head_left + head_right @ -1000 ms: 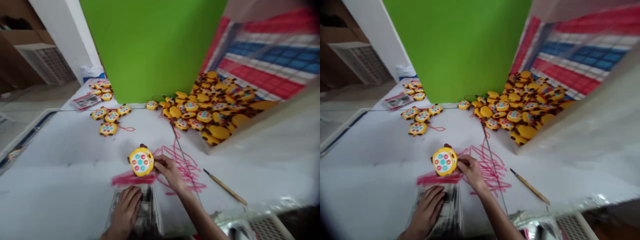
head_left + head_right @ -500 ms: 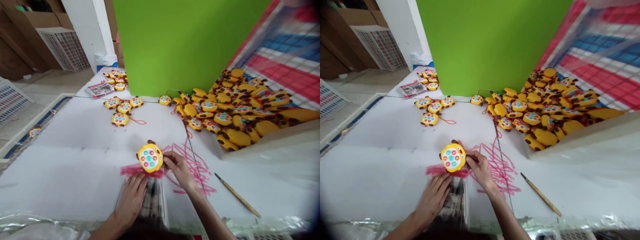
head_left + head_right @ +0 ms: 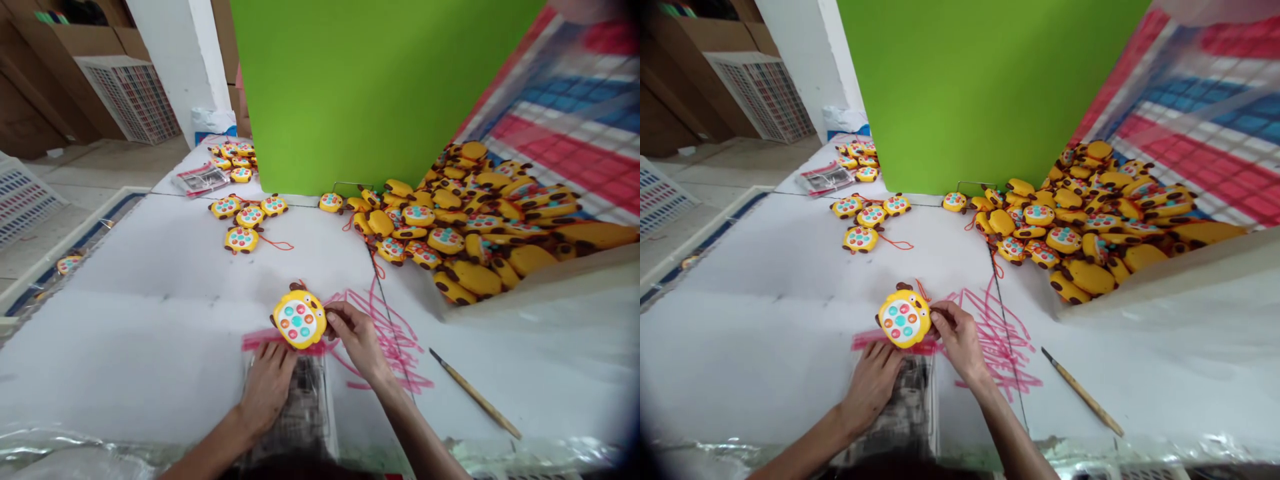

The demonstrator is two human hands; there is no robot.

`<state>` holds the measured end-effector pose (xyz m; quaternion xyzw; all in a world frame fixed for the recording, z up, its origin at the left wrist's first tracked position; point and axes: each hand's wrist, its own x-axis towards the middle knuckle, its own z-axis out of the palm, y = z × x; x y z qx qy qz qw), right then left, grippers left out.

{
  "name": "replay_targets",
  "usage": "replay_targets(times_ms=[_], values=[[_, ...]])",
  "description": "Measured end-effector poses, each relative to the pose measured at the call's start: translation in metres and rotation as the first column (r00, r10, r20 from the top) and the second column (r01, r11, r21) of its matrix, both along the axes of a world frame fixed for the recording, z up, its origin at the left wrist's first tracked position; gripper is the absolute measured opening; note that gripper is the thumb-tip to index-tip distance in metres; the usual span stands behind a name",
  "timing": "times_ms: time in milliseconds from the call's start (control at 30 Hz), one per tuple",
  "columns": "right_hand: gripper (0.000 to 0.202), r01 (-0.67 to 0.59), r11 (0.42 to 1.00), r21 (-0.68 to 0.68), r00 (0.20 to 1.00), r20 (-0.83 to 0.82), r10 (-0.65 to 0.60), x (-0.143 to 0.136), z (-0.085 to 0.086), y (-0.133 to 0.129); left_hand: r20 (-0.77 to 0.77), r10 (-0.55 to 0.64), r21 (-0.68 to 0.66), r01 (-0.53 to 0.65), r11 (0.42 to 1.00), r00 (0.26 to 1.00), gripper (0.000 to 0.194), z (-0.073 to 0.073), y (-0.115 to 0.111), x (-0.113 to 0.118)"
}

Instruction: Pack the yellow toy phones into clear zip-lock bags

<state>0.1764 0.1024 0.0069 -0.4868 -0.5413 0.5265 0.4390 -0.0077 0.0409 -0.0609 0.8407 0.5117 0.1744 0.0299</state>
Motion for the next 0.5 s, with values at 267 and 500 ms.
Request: replay_targets(times_ms=[267, 500], values=[[0.019, -0.385, 0.902, -0.194, 0.915, 0.045, 0.400, 0.028, 0.016, -0.020, 0.501, 0.120, -0.303, 0.044, 0.952, 0.857, 0.034, -0.003, -0.007, -0.023], [0.022, -0.626, 0.756, -0.189, 0.767, 0.026, 0.641, 0.011, 0.014, -0.020, 0.534, 0.034, -0.304, 0.154, 0.940, 0.845, 0.040, -0.003, 0.000, -0.037]])
